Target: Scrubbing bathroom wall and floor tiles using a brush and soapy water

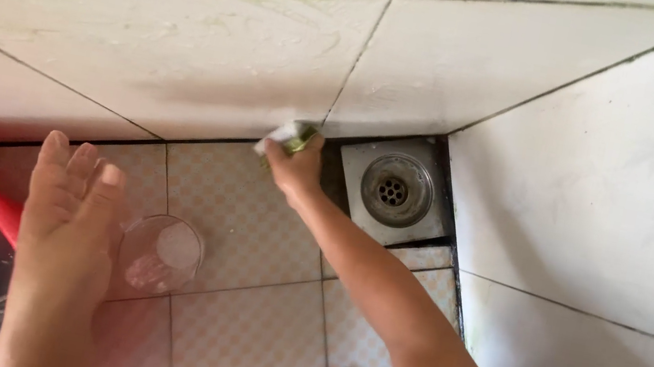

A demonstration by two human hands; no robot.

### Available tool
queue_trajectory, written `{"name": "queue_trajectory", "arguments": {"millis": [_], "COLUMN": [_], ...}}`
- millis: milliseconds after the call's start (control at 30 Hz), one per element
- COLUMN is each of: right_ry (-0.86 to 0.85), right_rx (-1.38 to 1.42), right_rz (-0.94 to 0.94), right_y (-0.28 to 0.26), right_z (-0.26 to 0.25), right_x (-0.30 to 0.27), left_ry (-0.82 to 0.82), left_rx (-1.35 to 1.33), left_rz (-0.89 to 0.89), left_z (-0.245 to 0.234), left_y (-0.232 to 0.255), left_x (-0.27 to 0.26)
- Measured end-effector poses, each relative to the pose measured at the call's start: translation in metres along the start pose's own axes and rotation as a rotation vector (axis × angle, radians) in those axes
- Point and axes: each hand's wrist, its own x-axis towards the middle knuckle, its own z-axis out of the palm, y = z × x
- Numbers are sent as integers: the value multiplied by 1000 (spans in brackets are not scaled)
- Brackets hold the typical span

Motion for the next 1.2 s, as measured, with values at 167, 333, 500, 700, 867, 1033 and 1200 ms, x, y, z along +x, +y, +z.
{"name": "queue_trajectory", "arguments": {"millis": [167,333,500,700,867,1033,1200], "right_ry": [190,-91,117,110,162,341,90], "right_rx": [369,799,611,748,767,726,585], "right_rz": [255,153,265,252,120,157,-55], "right_y": [11,-21,1,-28,-1,66,-60], "right_z": [-51,10,-58,-37,-87,-128,-57], "right_x": [33,-11,32,5,43,83,-17], "left_ry": [-44,-203,-268,-236,-184,-169,-138], "left_rx": [-307,-468,-413,-492,-440,-510,-461], "left_rz": [-76,93,121,97,77,53,87], "left_z": [-6,23,20,24,35,29,45], "left_y": [2,30,38,21,33,21,28], "left_x": [31,42,71,93,86,87,79]}}
